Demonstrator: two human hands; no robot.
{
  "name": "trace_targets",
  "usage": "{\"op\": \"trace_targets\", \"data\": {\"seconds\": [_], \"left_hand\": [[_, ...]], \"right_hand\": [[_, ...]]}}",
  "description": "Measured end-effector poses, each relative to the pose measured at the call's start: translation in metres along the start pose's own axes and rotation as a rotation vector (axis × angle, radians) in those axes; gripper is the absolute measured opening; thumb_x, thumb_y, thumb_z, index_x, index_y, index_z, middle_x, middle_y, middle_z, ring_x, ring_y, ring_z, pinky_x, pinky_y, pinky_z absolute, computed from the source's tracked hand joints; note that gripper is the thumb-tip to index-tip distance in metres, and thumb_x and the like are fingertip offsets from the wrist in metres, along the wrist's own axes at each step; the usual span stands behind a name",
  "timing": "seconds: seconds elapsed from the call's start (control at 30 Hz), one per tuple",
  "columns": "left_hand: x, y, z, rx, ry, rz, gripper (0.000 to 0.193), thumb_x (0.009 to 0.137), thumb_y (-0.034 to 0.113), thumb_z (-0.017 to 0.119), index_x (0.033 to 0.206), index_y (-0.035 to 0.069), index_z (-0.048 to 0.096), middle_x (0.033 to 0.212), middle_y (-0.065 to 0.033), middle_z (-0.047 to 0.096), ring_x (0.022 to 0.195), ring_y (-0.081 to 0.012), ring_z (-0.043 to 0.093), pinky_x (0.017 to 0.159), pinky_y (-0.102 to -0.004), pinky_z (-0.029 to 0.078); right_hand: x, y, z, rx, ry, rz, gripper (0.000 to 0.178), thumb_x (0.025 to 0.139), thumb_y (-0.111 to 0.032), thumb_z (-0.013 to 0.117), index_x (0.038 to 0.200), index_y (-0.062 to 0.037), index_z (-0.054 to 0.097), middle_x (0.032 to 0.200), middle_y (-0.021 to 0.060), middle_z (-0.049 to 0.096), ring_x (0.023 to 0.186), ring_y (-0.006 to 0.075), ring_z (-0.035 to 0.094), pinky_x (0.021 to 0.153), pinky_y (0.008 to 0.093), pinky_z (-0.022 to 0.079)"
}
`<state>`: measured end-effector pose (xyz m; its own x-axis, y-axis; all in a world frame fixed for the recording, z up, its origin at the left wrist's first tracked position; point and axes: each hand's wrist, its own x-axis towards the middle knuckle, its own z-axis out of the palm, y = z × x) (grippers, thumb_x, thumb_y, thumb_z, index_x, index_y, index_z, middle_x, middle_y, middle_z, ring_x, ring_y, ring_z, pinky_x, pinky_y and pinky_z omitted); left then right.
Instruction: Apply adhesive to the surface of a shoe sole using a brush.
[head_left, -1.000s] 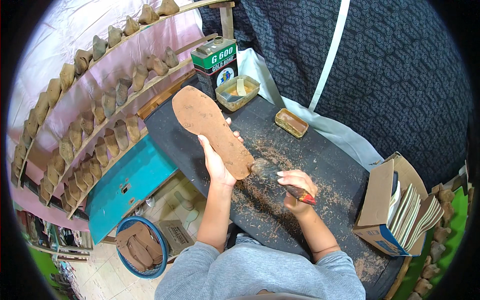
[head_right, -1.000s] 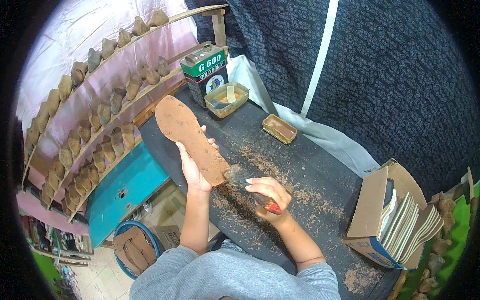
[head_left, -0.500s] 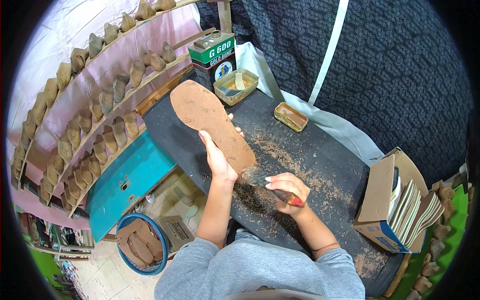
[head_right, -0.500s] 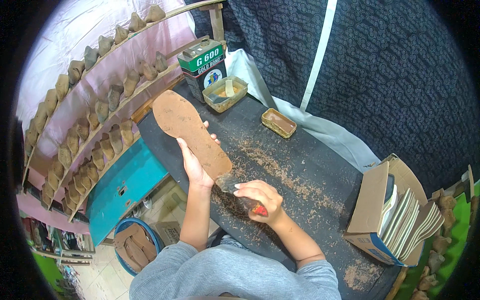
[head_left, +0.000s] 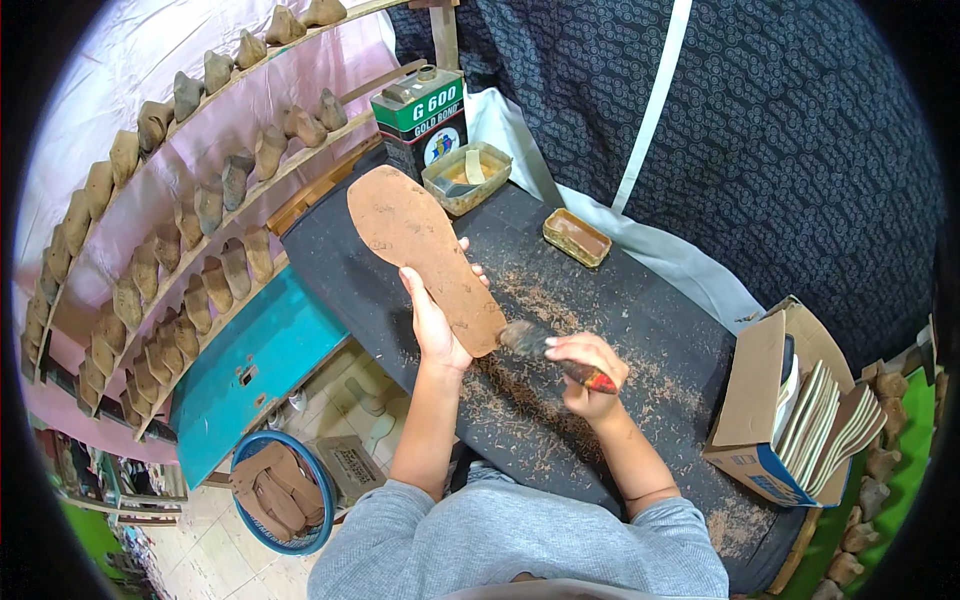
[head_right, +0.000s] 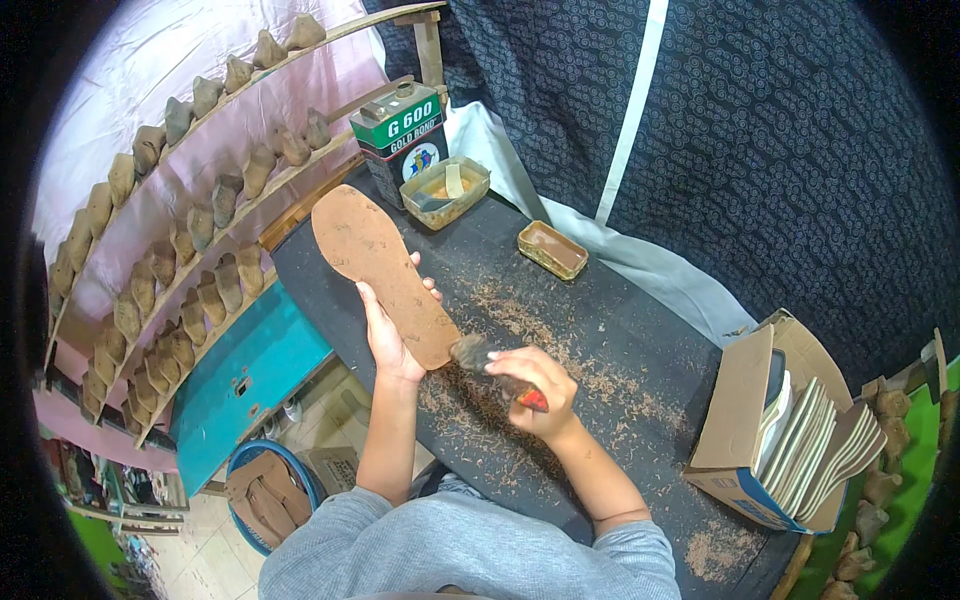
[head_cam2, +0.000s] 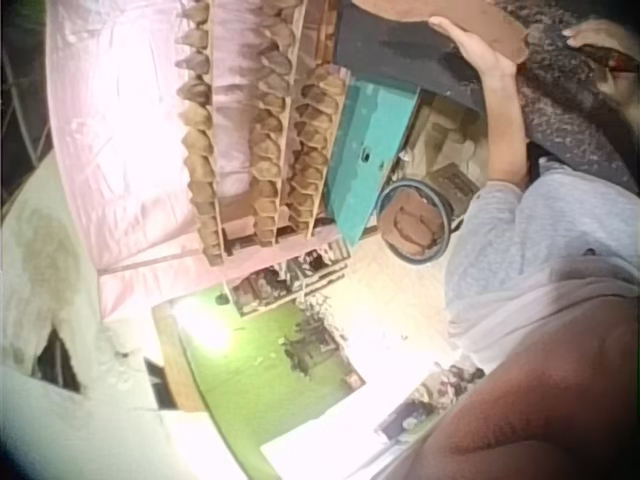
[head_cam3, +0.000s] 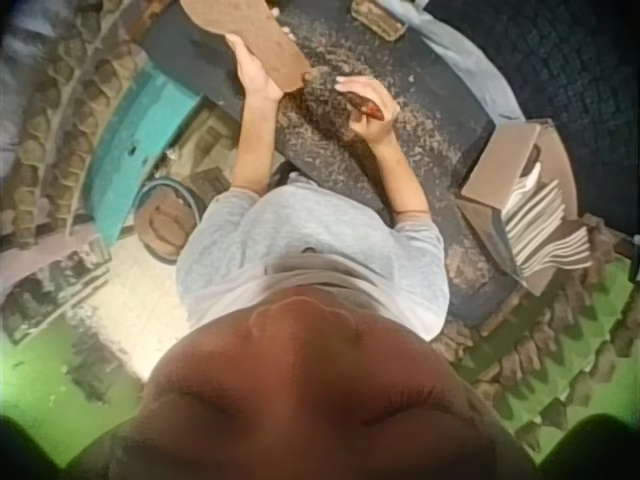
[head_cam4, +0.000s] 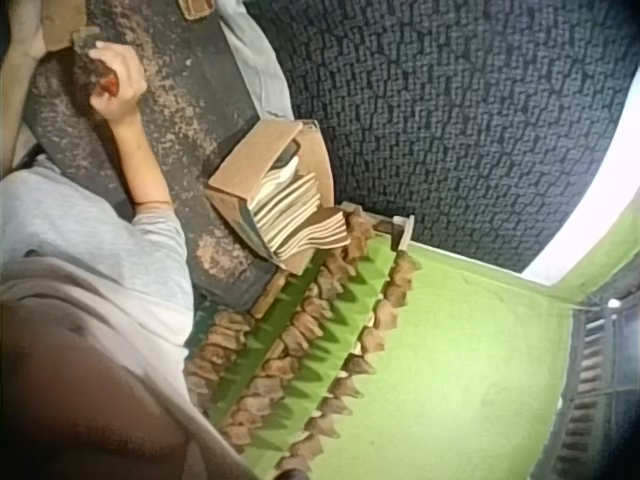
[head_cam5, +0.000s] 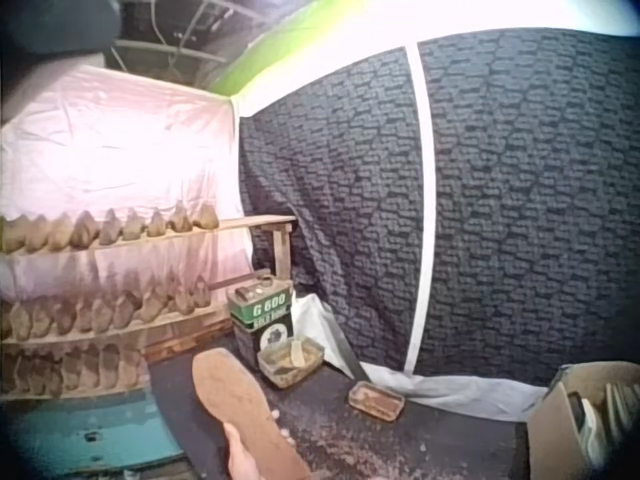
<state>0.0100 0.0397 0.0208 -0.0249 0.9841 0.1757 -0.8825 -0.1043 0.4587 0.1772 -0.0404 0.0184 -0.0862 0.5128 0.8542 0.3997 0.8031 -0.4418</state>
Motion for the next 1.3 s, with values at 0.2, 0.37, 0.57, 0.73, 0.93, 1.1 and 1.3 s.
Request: {"op": "trace_targets", "data": {"seconds": [0.2,0.37,0.57,0.73,0.93,1.1,1.3], "left_hand": [[-0.005,-0.006,-0.015,-0.039,-0.004,-0.192,0.064,0.094,0.054,0.026,0.13,0.002,0.038,0.115,-0.0124,0.053,0.081,-0.0218,0.057,0.071,-0.0335,0.052],[-0.012,-0.013,-0.014,-0.063,-0.113,-0.238,0.059,0.096,0.05,0.025,0.132,0.005,0.037,0.119,-0.0148,0.053,0.089,-0.022,0.06,0.078,-0.0356,0.054],[-0.018,-0.016,-0.006,0.027,-0.055,-0.246,0.057,0.097,0.048,0.024,0.133,0.006,0.038,0.124,-0.0122,0.052,0.093,-0.0181,0.058,0.082,-0.0324,0.051],[-0.009,-0.01,-0.012,0.002,-0.094,-0.209,0.057,0.097,0.047,0.023,0.133,0.005,0.037,0.121,-0.0159,0.053,0.085,-0.0209,0.061,0.073,-0.0327,0.055],[-0.007,-0.007,-0.016,0.023,-0.053,-0.171,0.058,0.097,0.048,0.024,0.131,0.004,0.039,0.121,-0.0126,0.054,0.084,-0.0187,0.06,0.072,-0.03,0.053],[-0.013,-0.012,-0.013,-0.011,-0.085,-0.23,0.058,0.097,0.048,0.024,0.132,0.003,0.038,0.121,-0.0134,0.054,0.084,-0.0195,0.06,0.072,-0.0318,0.054],[-0.012,-0.009,-0.031,-0.034,-0.069,-0.24,0.057,0.097,0.048,0.025,0.132,0.005,0.038,0.121,-0.013,0.053,0.084,-0.0194,0.06,0.073,-0.0313,0.054]], "right_hand": [[0.004,-0.004,0.004,0.115,0.029,-0.089,0.019,0.07,-0.003,0.062,0.088,0.0019,0.063,0.086,0.0156,0.064,0.078,0.0272,0.065,0.068,0.0343,0.053],[0.011,0.003,0.007,0.054,0.029,-0.071,0.021,0.08,-0.018,0.061,0.087,0.0016,0.062,0.086,0.0155,0.064,0.078,0.0276,0.065,0.067,0.036,0.053],[0.025,-0.002,0.017,0.001,0.058,-0.142,0.019,0.073,-0.006,0.067,0.09,0.0005,0.064,0.091,0.0148,0.065,0.079,0.027,0.065,0.068,0.033,0.054],[0.003,-0.003,0.017,0.122,-0.062,-0.037,0.029,0.06,0.004,0.062,0.089,0.0011,0.064,0.093,0.0154,0.065,0.081,0.0283,0.065,0.071,0.0349,0.053],[0.001,-0.003,0.006,0.155,-0.23,-0.012,0.033,0.057,0.003,0.059,0.089,0.0017,0.063,0.089,0.0155,0.065,0.08,0.0285,0.065,0.072,0.0352,0.053],[0.005,0.001,0.012,0.101,-0.093,-0.092,0.028,0.064,0.001,0.066,0.092,0.0012,0.064,0.093,0.0155,0.065,0.081,0.0279,0.065,0.069,0.0337,0.053],[0.001,0.003,0.003,0.186,-0.319,0.022,0.034,0.056,0.004,0.057,0.089,-0.0007,0.065,0.093,0.0147,0.066,0.083,0.026,0.065,0.074,0.0343,0.053]]}}
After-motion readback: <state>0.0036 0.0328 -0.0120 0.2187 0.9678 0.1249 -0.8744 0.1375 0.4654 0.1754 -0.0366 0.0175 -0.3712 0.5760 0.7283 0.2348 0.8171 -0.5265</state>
